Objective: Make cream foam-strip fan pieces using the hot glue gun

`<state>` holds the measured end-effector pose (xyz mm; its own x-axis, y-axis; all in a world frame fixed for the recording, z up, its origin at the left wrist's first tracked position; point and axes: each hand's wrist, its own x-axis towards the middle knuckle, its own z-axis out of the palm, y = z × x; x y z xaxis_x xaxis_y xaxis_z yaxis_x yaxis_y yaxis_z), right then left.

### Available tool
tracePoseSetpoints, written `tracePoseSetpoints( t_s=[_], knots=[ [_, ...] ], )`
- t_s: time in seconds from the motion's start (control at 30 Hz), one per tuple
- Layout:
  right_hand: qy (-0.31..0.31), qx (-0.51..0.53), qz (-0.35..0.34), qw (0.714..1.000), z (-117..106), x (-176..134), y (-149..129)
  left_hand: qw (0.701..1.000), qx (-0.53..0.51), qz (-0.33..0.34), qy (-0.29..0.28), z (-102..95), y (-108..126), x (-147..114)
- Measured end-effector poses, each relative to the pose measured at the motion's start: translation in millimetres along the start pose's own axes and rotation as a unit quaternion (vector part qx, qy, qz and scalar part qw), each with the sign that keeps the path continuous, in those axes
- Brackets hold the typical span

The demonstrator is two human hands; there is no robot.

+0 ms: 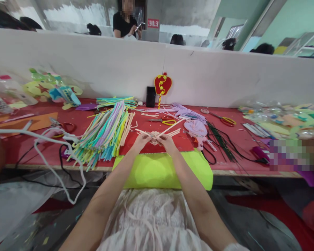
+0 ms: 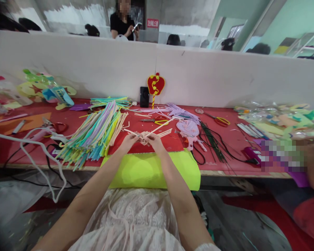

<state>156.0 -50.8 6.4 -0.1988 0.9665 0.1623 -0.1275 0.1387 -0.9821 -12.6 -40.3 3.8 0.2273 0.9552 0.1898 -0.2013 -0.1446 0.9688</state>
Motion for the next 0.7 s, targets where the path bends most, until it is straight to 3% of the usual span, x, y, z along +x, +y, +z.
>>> tracePoseSetpoints(
  t_s=[0.1,0.2,0.27,0.43,0.7],
  knots=[
    [0.071,0.010,-0.005,0.997,-1.5,3.6,3.8,0.998,-0.057,-0.020,-0.005,0.0,-2.4,0.5],
    [0.107,0.033,-0.009,0.994,-3.6,6.0,7.3,0.999,-0.037,0.003,0.032,-2.0,-2.1,0.9],
    [0.119,0.041,-0.013,0.992,-4.7,6.8,8.8,1.000,-0.013,0.014,0.022,-2.2,-0.8,1.1],
    [0.121,0.039,-0.024,0.992,-7.6,7.3,11.7,0.999,-0.039,0.009,0.002,1.9,-0.3,1.1],
    [0.104,0.023,-0.034,0.994,-10.9,6.5,13.2,0.995,-0.091,-0.014,0.037,1.7,-2.6,1.5]
  ],
)
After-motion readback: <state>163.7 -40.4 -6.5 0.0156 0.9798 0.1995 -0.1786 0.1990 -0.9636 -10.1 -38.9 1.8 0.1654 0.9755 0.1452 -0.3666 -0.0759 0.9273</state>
